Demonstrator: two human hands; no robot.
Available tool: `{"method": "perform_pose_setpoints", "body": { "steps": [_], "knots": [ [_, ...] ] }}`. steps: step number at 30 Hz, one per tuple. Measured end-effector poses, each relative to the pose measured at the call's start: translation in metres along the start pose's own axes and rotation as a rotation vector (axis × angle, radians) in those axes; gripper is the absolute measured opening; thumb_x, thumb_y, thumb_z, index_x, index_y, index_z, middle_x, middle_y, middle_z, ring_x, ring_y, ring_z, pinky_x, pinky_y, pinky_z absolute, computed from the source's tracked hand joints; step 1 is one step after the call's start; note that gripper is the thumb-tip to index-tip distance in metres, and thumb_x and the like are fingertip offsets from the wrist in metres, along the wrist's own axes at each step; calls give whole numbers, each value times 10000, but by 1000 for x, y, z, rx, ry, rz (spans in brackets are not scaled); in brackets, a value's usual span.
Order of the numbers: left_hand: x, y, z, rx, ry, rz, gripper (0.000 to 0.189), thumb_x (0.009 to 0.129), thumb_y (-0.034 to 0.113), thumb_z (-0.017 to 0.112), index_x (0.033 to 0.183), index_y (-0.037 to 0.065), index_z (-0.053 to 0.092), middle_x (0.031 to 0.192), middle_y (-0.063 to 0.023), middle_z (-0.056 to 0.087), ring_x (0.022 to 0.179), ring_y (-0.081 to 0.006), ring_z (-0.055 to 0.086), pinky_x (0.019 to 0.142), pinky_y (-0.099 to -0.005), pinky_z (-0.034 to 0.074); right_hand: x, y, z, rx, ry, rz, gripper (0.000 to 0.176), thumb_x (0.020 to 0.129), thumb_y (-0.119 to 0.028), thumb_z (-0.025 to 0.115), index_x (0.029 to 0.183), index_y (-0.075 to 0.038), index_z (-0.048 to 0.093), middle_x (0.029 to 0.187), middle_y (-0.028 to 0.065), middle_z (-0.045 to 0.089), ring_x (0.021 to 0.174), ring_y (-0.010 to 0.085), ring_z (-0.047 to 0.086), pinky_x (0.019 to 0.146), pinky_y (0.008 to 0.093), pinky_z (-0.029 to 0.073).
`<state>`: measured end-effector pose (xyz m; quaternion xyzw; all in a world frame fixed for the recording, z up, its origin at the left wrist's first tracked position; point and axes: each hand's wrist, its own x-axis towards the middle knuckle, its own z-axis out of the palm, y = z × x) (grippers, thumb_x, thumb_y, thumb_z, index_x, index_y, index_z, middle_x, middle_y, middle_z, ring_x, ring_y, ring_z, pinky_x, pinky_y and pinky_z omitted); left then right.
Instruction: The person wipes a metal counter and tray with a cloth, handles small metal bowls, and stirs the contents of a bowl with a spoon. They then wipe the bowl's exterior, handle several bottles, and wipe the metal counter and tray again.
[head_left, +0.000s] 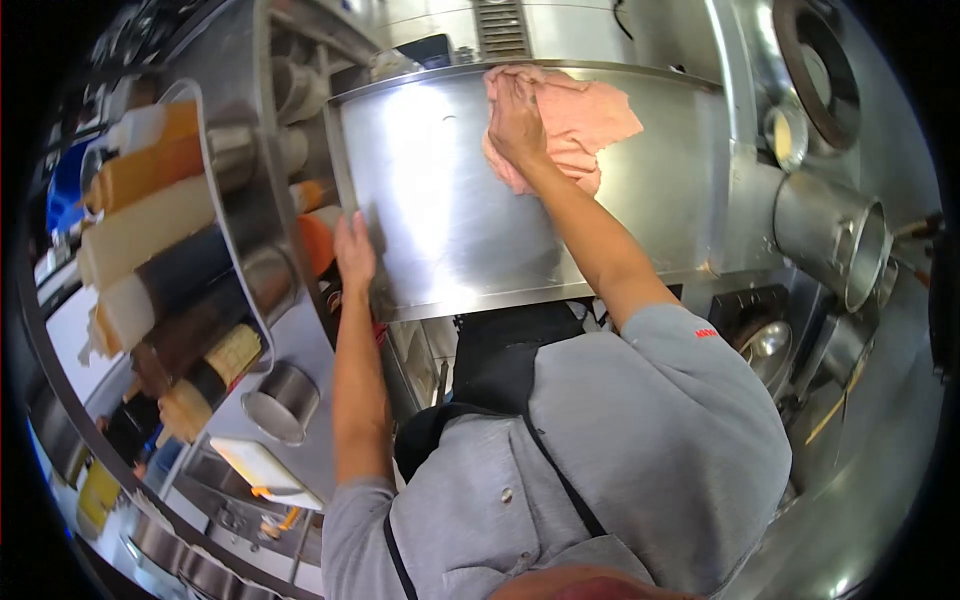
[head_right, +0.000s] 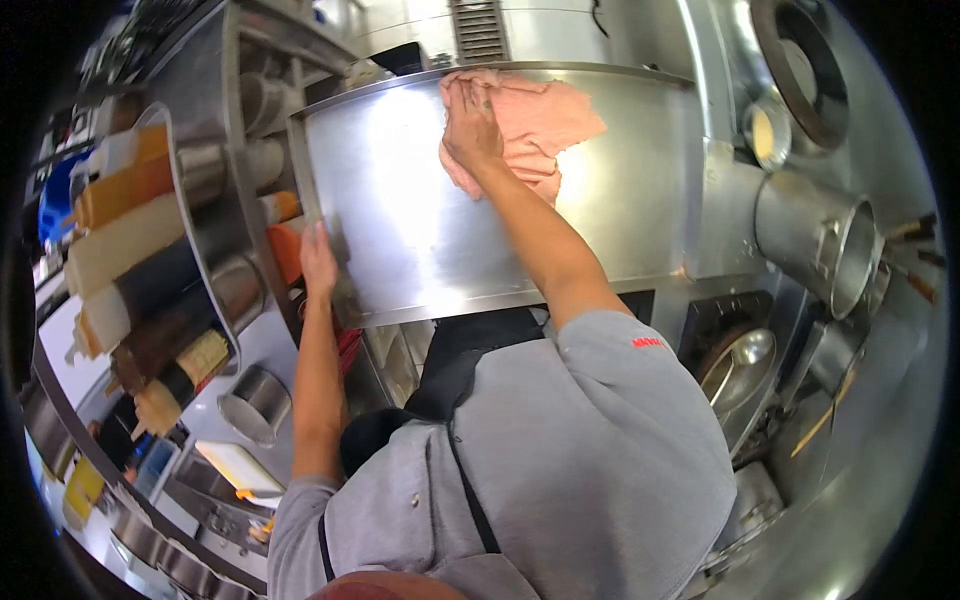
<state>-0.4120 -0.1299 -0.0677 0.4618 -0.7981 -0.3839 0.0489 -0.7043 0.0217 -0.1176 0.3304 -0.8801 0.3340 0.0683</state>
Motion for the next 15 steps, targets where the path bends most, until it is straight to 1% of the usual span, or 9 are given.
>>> {"method": "perform_pose_setpoints", "body": {
  "steps": [2,3,4,6,7,10,12,14,15],
  "knots": [
    [-1,-2,4,103,81,3,625,1006,461,375,1265,-95,496,1222,-268,564,1160,-378,522,1016,-389,365,6,-23,11,167,-6,-141,399,828,-29,505,1225,9,505,1182,227,584,1130,408,525,926,453,452],
    [3,-5,1,20,-1,17,673,997,491,371,1279,-112,470,1237,-295,546,1178,-404,507,1023,-404,358,5,-39,13,213,-151,24,417,799,4,513,1205,-89,543,1185,157,601,1059,358,583,839,446,499],
    [0,-7,0,21,4,11,673,997,491,371,1279,-112,470,1237,-295,546,1178,-404,507,1023,-404,358,8,-51,18,217,-156,21,417,799,4,513,1205,-89,543,1185,157,601,1059,358,583,839,446,499],
    [-7,24,-9,0,-22,-34,706,993,509,362,1289,-126,451,1254,-315,530,1198,-418,492,1028,-417,350,12,-68,34,254,-288,6,439,788,8,514,1188,-164,562,1208,91,602,1006,330,617,797,433,517],
    [-6,25,-11,-24,-68,-46,709,995,509,352,1296,-126,447,1265,-319,521,1209,-420,483,1031,-419,346,14,-78,44,299,-276,-32,440,792,-3,511,1184,-190,581,1240,49,589,994,306,629,785,410,527],
    [-5,27,-10,-6,-42,-37,703,997,505,347,1275,-132,459,1253,-324,523,1194,-426,490,1022,-418,352,24,-102,70,398,-323,-131,515,759,-20,537,1232,-222,560,1281,71,572,1019,314,625,808,430,534],
    [-5,15,-6,35,7,-6,652,1003,482,346,1242,-106,494,1201,-313,554,1148,-420,518,991,-422,374,32,-119,69,451,-301,-161,452,779,-50,540,1194,-220,593,1286,51,571,1013,293,631,797,436,537],
    [-1,12,-6,51,-7,-8,559,1011,425,361,1210,-72,524,1148,-291,584,1089,-422,543,953,-434,397,35,-129,79,403,-371,-235,421,793,-72,538,1186,-216,591,1219,51,605,987,299,639,787,439,535],
    [-1,11,-4,54,-1,-17,559,1011,425,361,1210,-72,524,1148,-291,584,1089,-422,543,953,-434,397,35,-131,86,377,-366,-228,342,816,-102,544,1137,-206,601,1135,75,633,941,325,644,760,457,528]
  ]
}}
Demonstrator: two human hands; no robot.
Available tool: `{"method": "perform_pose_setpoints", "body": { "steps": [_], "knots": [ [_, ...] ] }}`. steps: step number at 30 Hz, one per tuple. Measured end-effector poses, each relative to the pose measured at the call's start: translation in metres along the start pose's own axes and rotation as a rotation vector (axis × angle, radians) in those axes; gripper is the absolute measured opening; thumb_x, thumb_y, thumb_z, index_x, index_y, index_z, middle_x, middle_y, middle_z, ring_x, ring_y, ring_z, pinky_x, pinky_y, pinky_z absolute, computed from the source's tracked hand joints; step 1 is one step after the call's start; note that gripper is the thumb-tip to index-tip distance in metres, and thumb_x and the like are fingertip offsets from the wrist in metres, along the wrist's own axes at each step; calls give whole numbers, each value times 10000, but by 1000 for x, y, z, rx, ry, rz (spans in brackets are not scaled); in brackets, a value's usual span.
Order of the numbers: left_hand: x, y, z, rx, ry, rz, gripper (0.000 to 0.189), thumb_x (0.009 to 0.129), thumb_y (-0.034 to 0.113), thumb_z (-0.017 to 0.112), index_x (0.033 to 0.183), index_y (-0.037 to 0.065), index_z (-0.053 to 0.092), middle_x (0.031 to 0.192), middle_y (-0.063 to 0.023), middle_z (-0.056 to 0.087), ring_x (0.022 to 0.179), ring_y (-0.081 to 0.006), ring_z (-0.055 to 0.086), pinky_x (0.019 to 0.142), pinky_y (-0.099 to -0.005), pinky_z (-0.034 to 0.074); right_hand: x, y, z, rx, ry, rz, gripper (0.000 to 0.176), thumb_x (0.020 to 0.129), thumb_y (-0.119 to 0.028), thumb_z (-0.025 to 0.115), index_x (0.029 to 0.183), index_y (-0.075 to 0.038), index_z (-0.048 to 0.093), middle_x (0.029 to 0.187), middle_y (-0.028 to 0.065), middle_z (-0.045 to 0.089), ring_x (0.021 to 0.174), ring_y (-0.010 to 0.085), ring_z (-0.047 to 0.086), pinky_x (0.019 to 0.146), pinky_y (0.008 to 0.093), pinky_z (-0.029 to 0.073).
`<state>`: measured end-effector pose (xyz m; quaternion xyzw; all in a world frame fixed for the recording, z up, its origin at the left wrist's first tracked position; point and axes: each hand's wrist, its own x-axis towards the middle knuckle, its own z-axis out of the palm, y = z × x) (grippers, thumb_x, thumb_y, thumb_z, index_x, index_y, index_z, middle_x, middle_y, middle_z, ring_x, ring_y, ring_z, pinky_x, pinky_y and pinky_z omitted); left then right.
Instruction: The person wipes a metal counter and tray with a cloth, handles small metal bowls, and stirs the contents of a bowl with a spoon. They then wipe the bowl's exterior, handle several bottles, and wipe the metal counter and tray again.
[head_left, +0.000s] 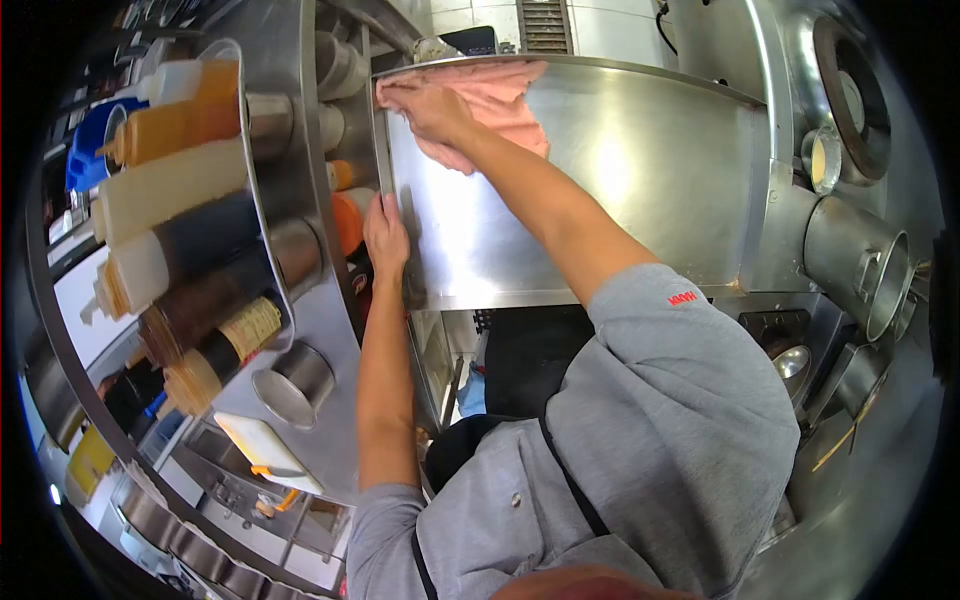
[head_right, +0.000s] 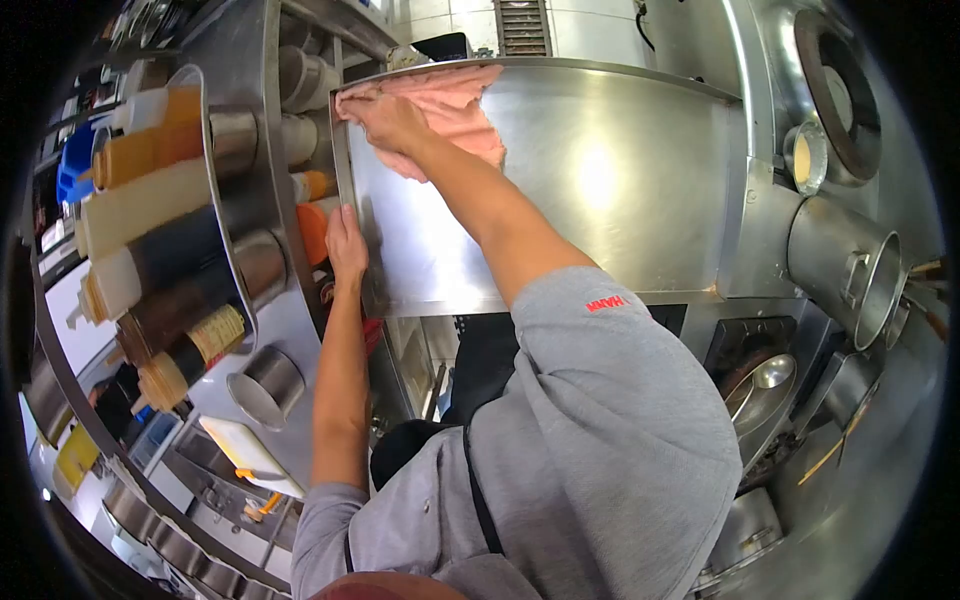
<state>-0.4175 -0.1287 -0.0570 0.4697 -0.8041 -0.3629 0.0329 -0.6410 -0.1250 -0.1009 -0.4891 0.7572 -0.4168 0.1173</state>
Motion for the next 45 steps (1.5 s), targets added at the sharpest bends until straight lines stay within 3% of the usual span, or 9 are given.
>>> {"method": "perform_pose_setpoints", "body": {
  "steps": [7,12,18,26,31,35,38,41,45],
  "knots": [
    [-17,5,6,-7,370,45,443,1007,338,403,1210,-37,526,1114,-281,603,1018,-440,572,899,-445,433,-77,-38,18,167,-11,-80,313,808,-53,548,1112,-105,604,1070,164,636,915,388,622,750,452,514],
    [-8,-20,8,-282,426,68,476,1018,391,378,1172,-26,548,868,-158,655,734,-231,633,666,-339,501,-166,-78,18,275,-54,-135,347,780,-25,546,1115,-90,609,1042,172,637,942,384,608,785,443,509],
    [-11,-23,6,-537,512,-92,506,1016,449,353,1076,-3,573,727,-94,617,569,-147,572,512,-264,451,-223,-94,16,449,-607,-118,337,816,-2,514,1109,-86,656,1053,138,666,965,310,622,845,393,501],
    [-39,-8,3,-281,413,1,492,1017,412,379,1056,-27,597,827,-104,605,762,-182,575,712,-324,459,-219,-74,-112,1588,-214,654,323,923,-48,532,1242,-2,521,1160,125,602,1022,190,612,872,315,527],
    [-49,-15,11,-162,364,79,443,1009,360,404,901,-41,559,778,-192,562,714,-308,507,717,-399,432,-244,7,-254,1709,61,550,409,875,-65,508,1268,48,489,1186,188,591,1097,281,598,992,409,484],
    [-44,-16,14,-109,322,103,439,1012,338,401,845,-44,540,750,-199,540,685,-305,476,697,-408,417,-290,121,-349,1418,201,772,393,876,-111,530,1237,43,508,1189,174,600,1059,286,615,949,399,505],
    [-42,-14,15,8,294,112,478,1013,362,394,855,-62,548,779,-237,559,733,-379,529,712,-437,420,-325,196,-355,-141,128,681,616,907,-333,561,1404,-16,383,1402,235,422,1257,356,463,1034,454,389],
    [-42,-14,18,59,324,150,497,1012,375,392,854,-68,550,803,-252,565,757,-414,530,720,-454,416,-342,163,-301,-826,186,610,701,919,-417,522,1456,-23,306,1504,252,252,1387,383,265,1128,484,231],
    [-48,-6,18,120,345,162,490,1011,373,400,841,-63,546,815,-262,562,772,-422,530,723,-461,409,-313,182,-283,-797,369,698,704,920,-410,498,1451,6,295,1524,252,199,1409,392,205,1151,490,158]
  ]
}}
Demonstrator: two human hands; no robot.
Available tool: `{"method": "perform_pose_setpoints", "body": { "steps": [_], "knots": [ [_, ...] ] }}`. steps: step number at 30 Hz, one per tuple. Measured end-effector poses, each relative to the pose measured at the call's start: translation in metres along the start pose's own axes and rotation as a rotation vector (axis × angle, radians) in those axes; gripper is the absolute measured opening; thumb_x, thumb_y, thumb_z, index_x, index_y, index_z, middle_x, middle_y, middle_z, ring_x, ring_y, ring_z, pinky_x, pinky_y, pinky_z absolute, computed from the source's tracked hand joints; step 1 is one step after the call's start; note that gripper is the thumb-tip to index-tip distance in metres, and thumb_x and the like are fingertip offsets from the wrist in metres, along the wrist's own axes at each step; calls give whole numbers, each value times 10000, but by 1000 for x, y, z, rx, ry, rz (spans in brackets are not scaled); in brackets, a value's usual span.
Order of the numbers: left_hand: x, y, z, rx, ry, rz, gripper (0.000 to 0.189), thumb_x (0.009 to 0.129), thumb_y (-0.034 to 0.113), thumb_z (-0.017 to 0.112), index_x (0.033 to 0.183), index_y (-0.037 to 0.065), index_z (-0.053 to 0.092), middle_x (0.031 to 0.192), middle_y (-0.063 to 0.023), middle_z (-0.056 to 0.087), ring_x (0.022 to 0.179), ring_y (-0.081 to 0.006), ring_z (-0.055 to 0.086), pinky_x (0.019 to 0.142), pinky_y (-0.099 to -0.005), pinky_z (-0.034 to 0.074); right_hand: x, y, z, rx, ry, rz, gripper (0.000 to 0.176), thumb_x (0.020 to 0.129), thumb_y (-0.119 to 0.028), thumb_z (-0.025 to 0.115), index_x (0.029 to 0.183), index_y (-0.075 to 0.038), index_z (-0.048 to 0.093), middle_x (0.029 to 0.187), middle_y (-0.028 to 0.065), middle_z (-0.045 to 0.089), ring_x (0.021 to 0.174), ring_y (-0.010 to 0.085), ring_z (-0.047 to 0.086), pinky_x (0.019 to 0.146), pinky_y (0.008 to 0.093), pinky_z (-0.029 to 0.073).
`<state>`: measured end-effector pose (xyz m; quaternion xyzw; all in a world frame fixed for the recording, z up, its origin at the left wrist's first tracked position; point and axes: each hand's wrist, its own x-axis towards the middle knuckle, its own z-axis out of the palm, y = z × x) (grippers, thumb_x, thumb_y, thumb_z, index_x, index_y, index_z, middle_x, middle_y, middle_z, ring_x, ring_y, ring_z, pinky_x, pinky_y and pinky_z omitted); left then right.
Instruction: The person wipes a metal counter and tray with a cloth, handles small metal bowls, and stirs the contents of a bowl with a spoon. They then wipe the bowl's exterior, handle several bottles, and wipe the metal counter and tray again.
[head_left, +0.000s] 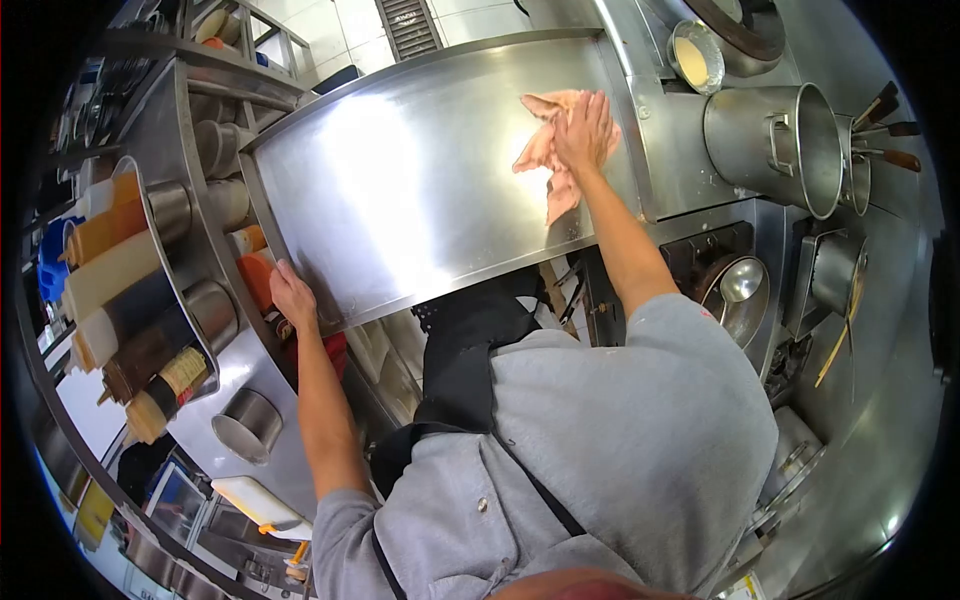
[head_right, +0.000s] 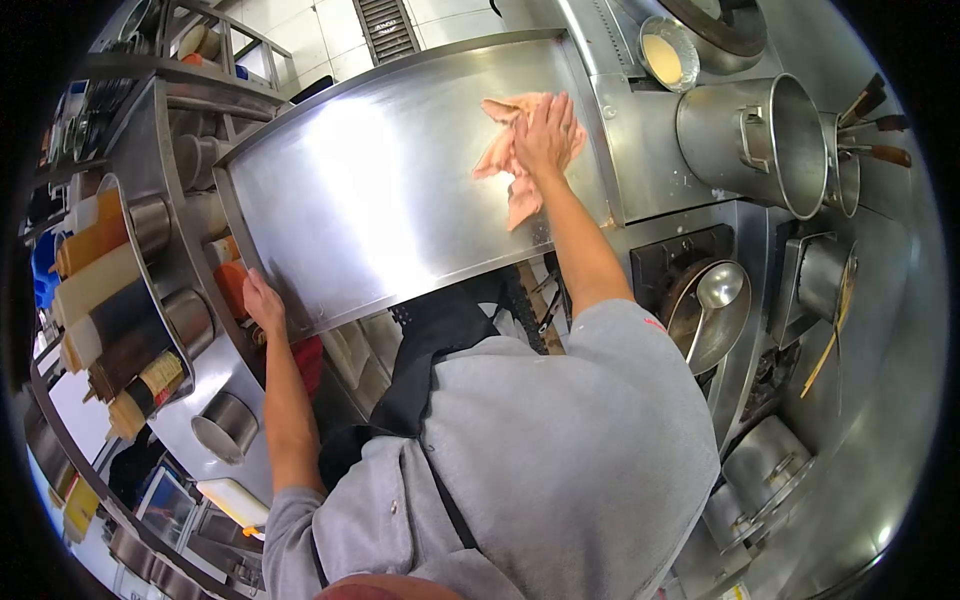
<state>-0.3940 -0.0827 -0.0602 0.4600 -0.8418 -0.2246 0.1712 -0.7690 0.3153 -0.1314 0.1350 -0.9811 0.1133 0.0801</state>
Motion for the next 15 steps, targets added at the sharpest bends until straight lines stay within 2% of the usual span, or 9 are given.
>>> {"method": "perform_pose_setpoints", "body": {
  "steps": [1,3,4,6,7,9,10,14,15],
  "knots": [
    [1,3,0,29,-20,-27,480,1009,365,408,838,-62,544,813,-262,558,769,-423,527,721,-462,408,16,-1,10,0,-3,6,704,920,-410,498,1451,6,295,1524,252,199,1409,392,205,1151,490,158],
    [0,6,2,62,-33,-59,470,1008,358,417,836,-62,542,811,-262,555,766,-424,524,718,-462,406,58,-10,20,33,164,68,575,919,-352,495,1358,10,408,1411,239,358,1323,382,326,1123,486,207],
    [0,4,1,66,-44,-72,461,1003,353,430,841,-62,543,811,-261,556,761,-425,524,717,-463,407,73,-17,18,43,160,63,575,919,-352,495,1358,10,408,1411,239,358,1323,382,326,1123,486,207],
    [3,1,4,85,-38,-85,451,999,349,443,845,-63,544,812,-261,557,756,-426,524,716,-464,409,109,-49,-5,141,204,499,407,912,-293,501,1202,-8,495,1219,192,471,1182,332,427,1054,487,296],
    [3,-1,6,76,-37,-96,449,994,351,456,858,-66,548,817,-265,560,763,-428,527,723,-461,412,123,-60,-1,158,197,503,407,912,-293,501,1202,-8,495,1219,192,471,1182,332,427,1054,487,296],
    [2,-2,4,72,-51,-97,453,976,366,497,919,-79,563,841,-266,573,782,-422,538,749,-445,424,135,-77,7,-26,144,465,255,920,-228,482,1065,-20,507,1115,147,496,1107,276,449,976,460,364],
    [2,1,4,73,-51,-103,453,976,366,497,919,-79,563,841,-266,573,782,-422,538,749,-445,424,136,-88,6,-27,140,460,255,920,-228,482,1065,-20,507,1115,147,496,1107,276,449,976,460,364],
    [6,11,2,-68,-88,-37,458,968,369,524,986,-87,560,864,-243,581,786,-388,543,759,-437,430,86,-190,-32,1762,53,697,168,952,-127,352,993,-24,478,1070,138,516,968,196,548,818,336,486],
    [4,19,-1,-87,-100,-55,454,970,367,522,984,-84,559,867,-244,582,792,-384,545,761,-436,430,76,-200,-30,1756,50,707,168,952,-127,352,993,-24,478,1070,138,516,968,196,548,818,336,486]
  ]
}}
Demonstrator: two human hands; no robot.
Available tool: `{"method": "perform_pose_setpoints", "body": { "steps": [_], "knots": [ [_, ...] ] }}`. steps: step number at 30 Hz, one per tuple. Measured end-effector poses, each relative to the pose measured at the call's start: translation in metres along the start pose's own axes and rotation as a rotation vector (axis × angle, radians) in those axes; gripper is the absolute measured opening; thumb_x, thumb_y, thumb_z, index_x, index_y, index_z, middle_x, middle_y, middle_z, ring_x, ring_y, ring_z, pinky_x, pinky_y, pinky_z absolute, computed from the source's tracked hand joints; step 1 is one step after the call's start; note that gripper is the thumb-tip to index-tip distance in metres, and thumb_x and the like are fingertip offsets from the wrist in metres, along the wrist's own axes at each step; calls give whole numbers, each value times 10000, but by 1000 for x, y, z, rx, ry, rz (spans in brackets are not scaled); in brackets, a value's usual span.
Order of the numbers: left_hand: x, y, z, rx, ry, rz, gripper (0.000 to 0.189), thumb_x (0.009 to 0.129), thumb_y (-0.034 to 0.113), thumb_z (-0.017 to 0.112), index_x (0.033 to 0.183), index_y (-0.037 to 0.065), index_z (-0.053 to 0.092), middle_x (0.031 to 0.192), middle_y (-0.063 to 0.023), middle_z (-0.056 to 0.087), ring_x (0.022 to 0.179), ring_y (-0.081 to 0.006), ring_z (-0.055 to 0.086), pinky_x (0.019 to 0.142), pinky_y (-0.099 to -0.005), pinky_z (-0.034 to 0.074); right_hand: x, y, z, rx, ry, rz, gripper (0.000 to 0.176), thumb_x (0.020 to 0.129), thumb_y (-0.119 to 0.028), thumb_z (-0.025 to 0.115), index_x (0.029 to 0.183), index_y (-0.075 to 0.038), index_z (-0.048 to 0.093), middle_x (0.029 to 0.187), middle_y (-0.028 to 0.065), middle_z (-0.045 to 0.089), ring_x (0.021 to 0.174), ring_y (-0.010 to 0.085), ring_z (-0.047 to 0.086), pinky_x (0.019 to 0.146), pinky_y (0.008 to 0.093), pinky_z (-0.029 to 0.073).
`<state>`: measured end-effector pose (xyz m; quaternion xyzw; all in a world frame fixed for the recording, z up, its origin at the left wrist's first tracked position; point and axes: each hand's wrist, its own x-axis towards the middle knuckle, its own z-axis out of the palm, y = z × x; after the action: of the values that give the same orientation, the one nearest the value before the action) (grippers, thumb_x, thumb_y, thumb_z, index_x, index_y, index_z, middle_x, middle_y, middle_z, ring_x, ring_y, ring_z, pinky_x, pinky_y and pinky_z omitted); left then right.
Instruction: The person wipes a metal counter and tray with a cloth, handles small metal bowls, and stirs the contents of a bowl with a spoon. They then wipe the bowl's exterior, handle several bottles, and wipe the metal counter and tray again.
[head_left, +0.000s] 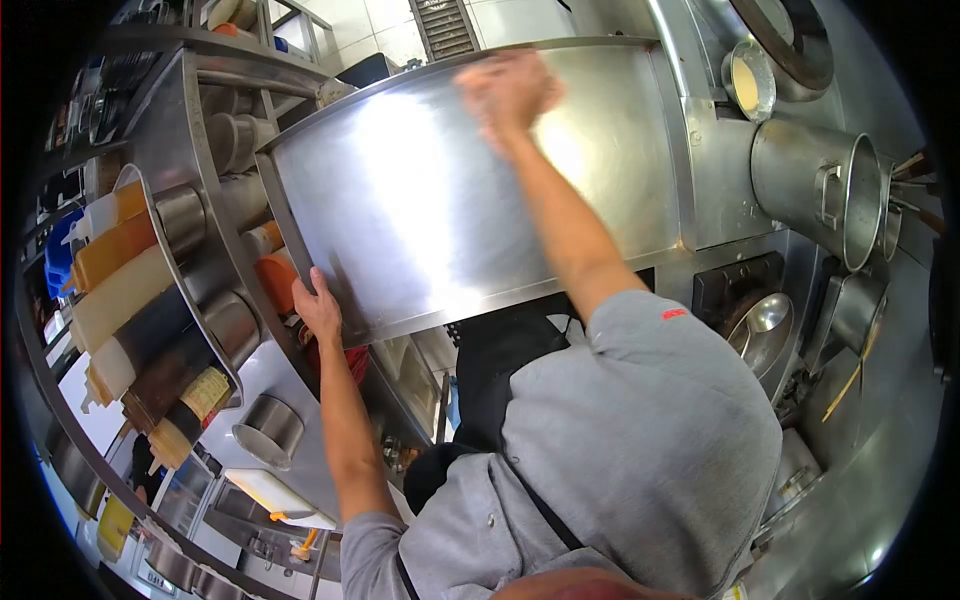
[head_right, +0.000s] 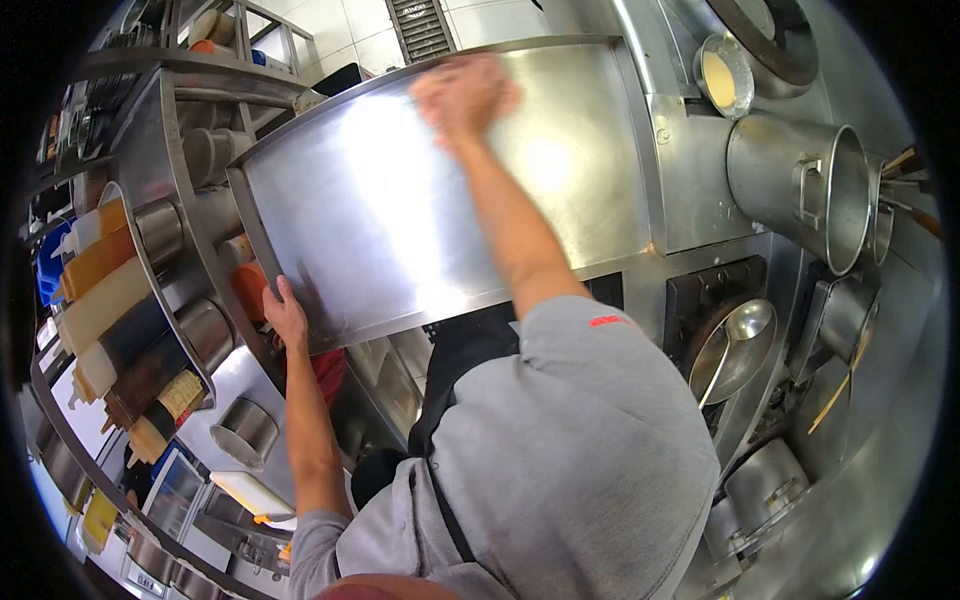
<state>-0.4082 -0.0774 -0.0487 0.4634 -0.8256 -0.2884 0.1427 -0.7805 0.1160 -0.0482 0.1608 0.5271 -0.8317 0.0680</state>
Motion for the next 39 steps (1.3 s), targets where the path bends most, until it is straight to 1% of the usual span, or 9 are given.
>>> {"method": "perform_pose_setpoints", "body": {
  "steps": [2,5,10,12,16,20,23,27,39],
  "knots": [
    [-1,0,-6,-2,-19,2,449,971,365,521,983,-82,557,869,-244,582,798,-381,546,763,-434,430,-27,31,9,-300,-673,283,237,961,-173,402,1072,18,487,1040,192,566,793,186,613,534,306,521],
    [3,-15,-1,83,-20,-11,455,974,373,509,974,-79,554,876,-249,583,792,-386,545,760,-433,431,-76,113,60,-1015,-855,-710,372,855,-197,552,1202,-63,564,1197,93,558,1097,192,543,967,463,414],
    [-1,-12,-3,142,6,-26,486,981,396,479,926,-81,551,842,-266,575,781,-414,538,748,-443,425,-61,116,57,-1058,-1010,-1363,218,863,-224,537,983,-209,718,1208,23,615,1145,235,552,977,446,417],
    [-1,-20,0,193,-1,-23,511,983,407,471,891,-88,557,829,-270,574,778,-423,537,745,-454,419,-15,111,34,-818,-996,-532,240,875,-299,555,1041,-218,710,1217,35,638,1106,227,580,971,416,423],
    [2,-22,3,215,54,29,542,981,432,463,925,-95,577,883,-289,596,838,-436,563,777,-452,430,106,23,-95,-1338,-814,-1471,331,868,-196,545,1183,-142,631,1170,19,656,1069,205,612,964,404,423],
    [1,-16,2,225,9,-44,573,973,458,465,995,-99,597,933,-303,611,899,-447,581,808,-467,433,129,-111,-152,-1743,-987,-206,445,939,-251,515,1371,-161,457,1403,172,455,1266,274,459,1094,376,319],
    [3,-10,3,178,32,-20,578,969,465,467,988,-97,600,913,-297,612,884,-452,576,797,-472,433,109,-85,-197,-1677,-589,-1265,315,868,-160,531,1157,-116,646,1229,145,592,1192,262,506,1066,400,343],
    [3,-20,2,135,18,-92,568,978,460,445,946,-83,612,887,-282,611,861,-456,562,785,-470,430,42,-109,-237,-2281,-1140,-953,1020,627,-519,763,1346,109,402,1475,346,217,1411,464,149,1160,537,135],
    [1,-32,-5,12,-14,-193,583,972,504,387,975,-21,638,967,-273,624,959,-468,557,826,-487,429,-6,-135,-246,-2505,-1460,-447,634,681,-258,751,1210,-11,501,1216,211,458,1154,406,451,946,483,451]
  ]
}}
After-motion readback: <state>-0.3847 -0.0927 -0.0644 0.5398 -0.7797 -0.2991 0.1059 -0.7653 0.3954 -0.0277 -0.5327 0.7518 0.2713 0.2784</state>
